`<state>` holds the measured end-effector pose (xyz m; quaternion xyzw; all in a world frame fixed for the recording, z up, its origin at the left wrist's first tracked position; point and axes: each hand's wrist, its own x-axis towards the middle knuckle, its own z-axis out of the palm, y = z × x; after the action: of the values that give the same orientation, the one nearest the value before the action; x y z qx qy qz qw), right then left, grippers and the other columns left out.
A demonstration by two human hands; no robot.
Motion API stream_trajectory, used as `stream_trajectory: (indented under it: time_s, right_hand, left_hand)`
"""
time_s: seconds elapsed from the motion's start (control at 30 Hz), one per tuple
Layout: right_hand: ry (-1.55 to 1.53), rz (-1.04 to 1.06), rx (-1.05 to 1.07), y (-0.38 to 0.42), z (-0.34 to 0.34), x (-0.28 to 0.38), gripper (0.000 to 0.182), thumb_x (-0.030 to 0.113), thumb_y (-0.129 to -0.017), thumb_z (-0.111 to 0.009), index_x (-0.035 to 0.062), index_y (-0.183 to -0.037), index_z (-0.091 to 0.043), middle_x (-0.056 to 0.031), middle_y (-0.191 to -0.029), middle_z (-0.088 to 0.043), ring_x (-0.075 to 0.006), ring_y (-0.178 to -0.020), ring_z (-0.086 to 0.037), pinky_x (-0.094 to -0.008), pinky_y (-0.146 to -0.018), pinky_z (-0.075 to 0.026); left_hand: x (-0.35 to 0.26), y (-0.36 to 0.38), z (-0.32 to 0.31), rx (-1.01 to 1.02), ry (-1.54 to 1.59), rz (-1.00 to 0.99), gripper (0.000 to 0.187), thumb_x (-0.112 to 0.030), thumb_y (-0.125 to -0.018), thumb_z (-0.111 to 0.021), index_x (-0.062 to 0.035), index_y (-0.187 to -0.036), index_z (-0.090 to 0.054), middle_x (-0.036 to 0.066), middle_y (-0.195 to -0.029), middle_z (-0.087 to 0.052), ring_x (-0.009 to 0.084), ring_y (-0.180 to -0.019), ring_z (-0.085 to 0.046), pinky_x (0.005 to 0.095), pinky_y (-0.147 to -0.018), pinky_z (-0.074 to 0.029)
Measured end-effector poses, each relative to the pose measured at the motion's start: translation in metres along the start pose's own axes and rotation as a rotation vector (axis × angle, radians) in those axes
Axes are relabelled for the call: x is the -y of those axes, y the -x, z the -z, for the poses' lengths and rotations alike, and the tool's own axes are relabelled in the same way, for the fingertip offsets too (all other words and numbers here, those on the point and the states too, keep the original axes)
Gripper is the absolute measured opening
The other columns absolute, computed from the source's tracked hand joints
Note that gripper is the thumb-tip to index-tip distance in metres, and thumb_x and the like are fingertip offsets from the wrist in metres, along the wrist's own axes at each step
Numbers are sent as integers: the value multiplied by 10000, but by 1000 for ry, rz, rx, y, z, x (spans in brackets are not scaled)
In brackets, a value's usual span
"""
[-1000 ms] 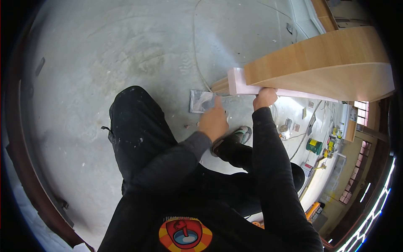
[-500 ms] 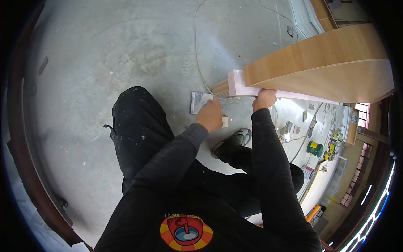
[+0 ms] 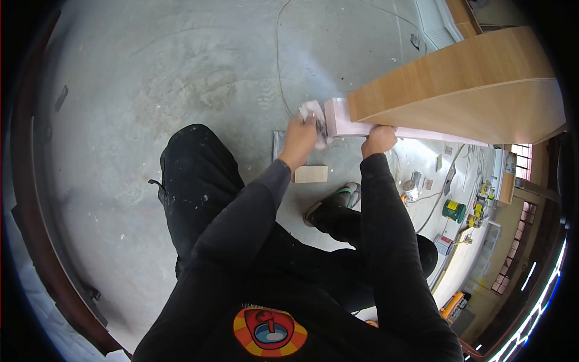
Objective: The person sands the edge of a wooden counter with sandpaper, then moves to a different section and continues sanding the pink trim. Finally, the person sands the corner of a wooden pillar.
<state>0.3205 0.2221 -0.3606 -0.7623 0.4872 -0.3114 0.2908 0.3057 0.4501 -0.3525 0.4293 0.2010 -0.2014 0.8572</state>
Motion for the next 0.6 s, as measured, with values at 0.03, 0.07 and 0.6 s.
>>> stream_trajectory:
  time_s: [0.03, 0.07, 0.6]
  right_hand:
    - [-7, -24, 2, 4, 3, 6, 509, 334, -984, -466, -145, -1065, -616, -269, -1090, -664, -362, -932, -651, -441, -809, -506]
    - [-16, -48, 4, 7, 6, 13, 495, 329, -982, -472, -137, -1057, -623, -259, -1078, -669, -353, -924, -653, -437, -792, -510]
    - [-236, -301, -55, 12, 8, 24, 496, 348, -976, -474, -117, -1070, -618, -261, -1060, -674, -364, -951, -654, -445, -811, -499]
  left_hand:
    - [-3, -1, -3, -7, 85, -87, 268, -175, -1001, -514, 61, -989, -639, 98, -792, -641, 137, -691, -578, 334, -634, -492]
    - [-6, 1, -3, -7, 85, -87, 268, -175, -1001, -514, 61, -989, -639, 98, -792, -641, 137, -691, -578, 334, -634, -492]
    - [0, 34, 22, 20, -8, 59, 242, -94, -978, -503, 40, -1166, -575, 123, -1060, -671, 196, -937, -645, 320, -830, -508]
